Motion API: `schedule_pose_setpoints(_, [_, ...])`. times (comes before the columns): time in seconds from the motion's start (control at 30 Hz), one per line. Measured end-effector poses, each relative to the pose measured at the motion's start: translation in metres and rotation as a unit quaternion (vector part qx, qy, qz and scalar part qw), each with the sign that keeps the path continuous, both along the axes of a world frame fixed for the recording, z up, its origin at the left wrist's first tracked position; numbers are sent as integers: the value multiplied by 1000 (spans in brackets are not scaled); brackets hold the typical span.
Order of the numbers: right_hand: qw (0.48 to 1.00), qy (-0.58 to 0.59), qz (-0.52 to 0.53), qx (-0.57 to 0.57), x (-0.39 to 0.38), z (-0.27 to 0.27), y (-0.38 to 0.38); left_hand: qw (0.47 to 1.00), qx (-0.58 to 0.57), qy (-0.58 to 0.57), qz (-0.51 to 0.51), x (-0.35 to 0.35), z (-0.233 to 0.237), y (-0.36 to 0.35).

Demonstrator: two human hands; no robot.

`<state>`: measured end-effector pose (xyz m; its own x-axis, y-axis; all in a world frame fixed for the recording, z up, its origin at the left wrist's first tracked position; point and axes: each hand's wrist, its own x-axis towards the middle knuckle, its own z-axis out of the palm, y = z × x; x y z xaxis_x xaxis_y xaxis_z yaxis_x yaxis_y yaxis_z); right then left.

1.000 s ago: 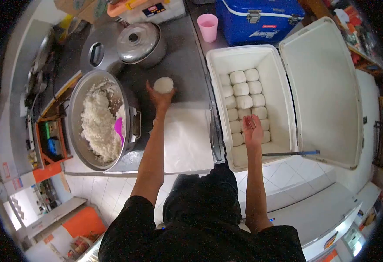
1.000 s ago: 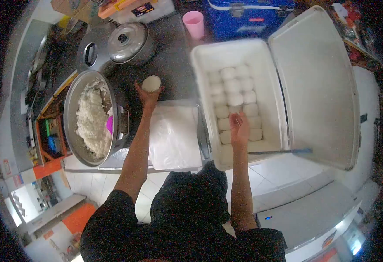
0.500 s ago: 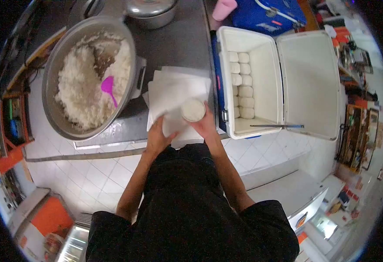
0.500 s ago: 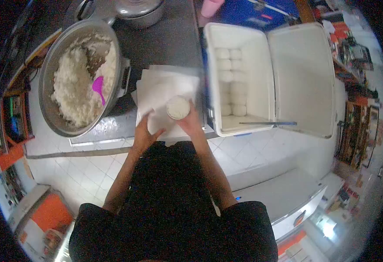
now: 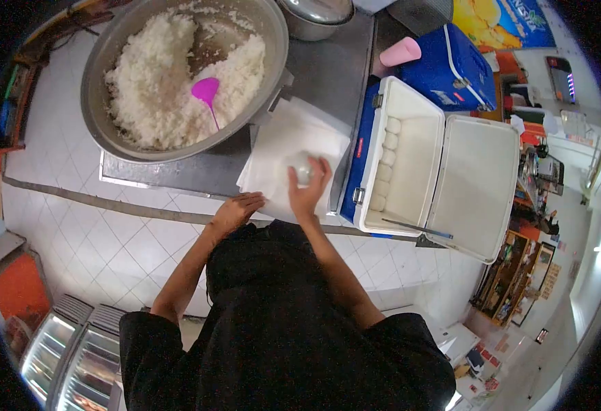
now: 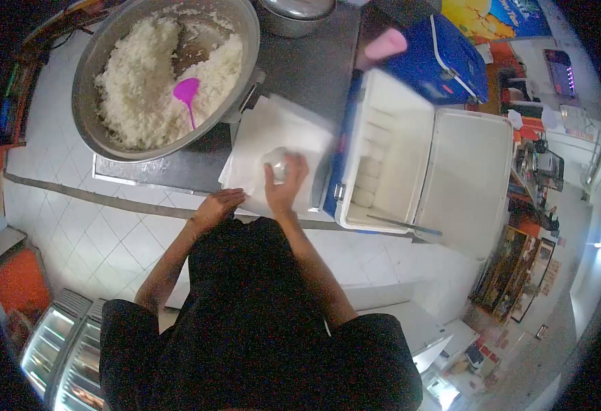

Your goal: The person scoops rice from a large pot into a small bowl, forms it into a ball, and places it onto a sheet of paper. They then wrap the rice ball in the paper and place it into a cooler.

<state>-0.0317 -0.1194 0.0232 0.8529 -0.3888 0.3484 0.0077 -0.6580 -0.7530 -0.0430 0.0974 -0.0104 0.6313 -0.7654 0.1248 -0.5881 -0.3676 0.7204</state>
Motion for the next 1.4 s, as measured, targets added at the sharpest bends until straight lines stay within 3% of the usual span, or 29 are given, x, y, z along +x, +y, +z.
schedule_pose_setpoints(0.07, [997,17,-42,-60,26,11,-22,999,2,33,18,3,2,-4])
schedule_pose_setpoints(0.17, [992,-29,-84,-90,82,-19,-74,996,9,79,41,4,9,-10])
schedule_pose_setpoints(0.23, [996,72,-54,-24,100,-25,-97,995,17,89,47,8,18,-12])
schedule_pose_setpoints(0.27, [995,73,-59,-22,93,-23,-102,989,33,129,58,11,23,-14])
schedule_pose_setpoints(0.33, [988,37,0,-151,68,0,-103,982,48,169,67,17,30,-17])
schedule_pose_setpoints(0.43, [987,145,68,-6,-9,2,-91,965,40,230,116,18,38,-18])
schedule_pose_setpoints(0.5, [968,173,175,-43,-52,1,-88,960,41,246,124,24,49,-20])
schedule_pose_setpoints(0.6, [938,248,243,-5,-80,10,-86,966,17,226,123,23,40,-21])
schedule_pose_setpoints(0.77, [948,233,217,4,-82,10,-88,981,11,172,92,27,48,-28])
schedule_pose_setpoints(1.13, [910,241,335,-38,-65,12,-75,976,-8,169,135,23,60,-32])
schedule_pose_setpoints(1.4, [930,233,283,-22,-66,19,-63,969,-73,147,184,20,45,-32])
